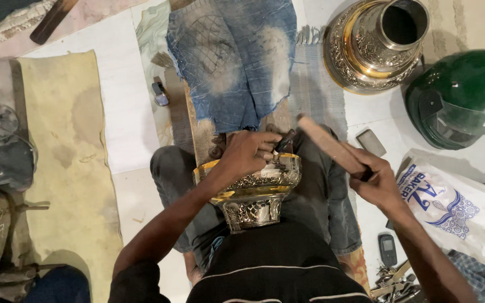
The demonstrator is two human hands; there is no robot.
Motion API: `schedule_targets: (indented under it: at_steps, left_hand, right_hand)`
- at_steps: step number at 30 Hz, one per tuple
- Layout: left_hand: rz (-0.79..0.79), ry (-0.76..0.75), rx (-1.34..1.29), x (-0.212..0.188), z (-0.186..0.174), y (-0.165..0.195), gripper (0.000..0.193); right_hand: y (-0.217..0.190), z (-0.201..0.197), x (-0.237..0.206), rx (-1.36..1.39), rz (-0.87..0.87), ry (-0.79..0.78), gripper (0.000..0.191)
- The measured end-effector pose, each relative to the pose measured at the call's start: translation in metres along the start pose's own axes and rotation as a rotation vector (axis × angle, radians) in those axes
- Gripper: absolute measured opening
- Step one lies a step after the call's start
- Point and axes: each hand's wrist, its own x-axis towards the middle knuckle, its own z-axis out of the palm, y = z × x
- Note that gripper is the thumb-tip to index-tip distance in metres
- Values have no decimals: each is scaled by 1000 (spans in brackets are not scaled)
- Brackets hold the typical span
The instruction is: The person sits on the floor holding a chisel against an ornate brass vessel on their lap and strikes the chisel with a wooden mallet to work the decorated surface. They then set the vessel aside, arrange wooden blocks on a board, and wipe a denim cloth.
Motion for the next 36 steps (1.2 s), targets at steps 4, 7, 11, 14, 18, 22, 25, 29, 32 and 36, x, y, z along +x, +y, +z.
schedule_targets:
  at_steps: [4,7,11,14,18,22,25,29,32,36]
  left_hand:
    - [-27,-48,14,1,-1,-2,59]
    - [-58,0,-3,0,-2,-2,62]
    - [-9,-27,-29,0,-4,1,59]
    - [-72,-62,2,-1,-6,4,64]
    - [-125,-9,-66,-6,-6,6,64]
    - [-54,-28,-97,-5,-8,4,65]
    - [-34,-42,-68,-5,-9,5,62]
    - [-80,1,-142,-9,-11,11,65]
    - [-95,-41,-134,-8,-15,15,59]
    - [-43,-56,-144,-10,-18,15,61]
  right_hand:
    - [-30,14,3,-251,-31,-34,80]
    - [-44,26,7,16,34,142,79]
    - [-39,17,1,-132,8,-9,80]
    - [-13,13,-2,10,-40,8,80]
    - [13,2,-1,-4,-37,-83,50]
    - [6,10,2,78,-48,28,77]
    - [-19,19,2,-367,3,23,81]
    - [-44,25,8,-8,85,85,85]
    - [-40,18,6,-113,28,-18,82]
    - [-5,19,-1,-2,-3,22,80]
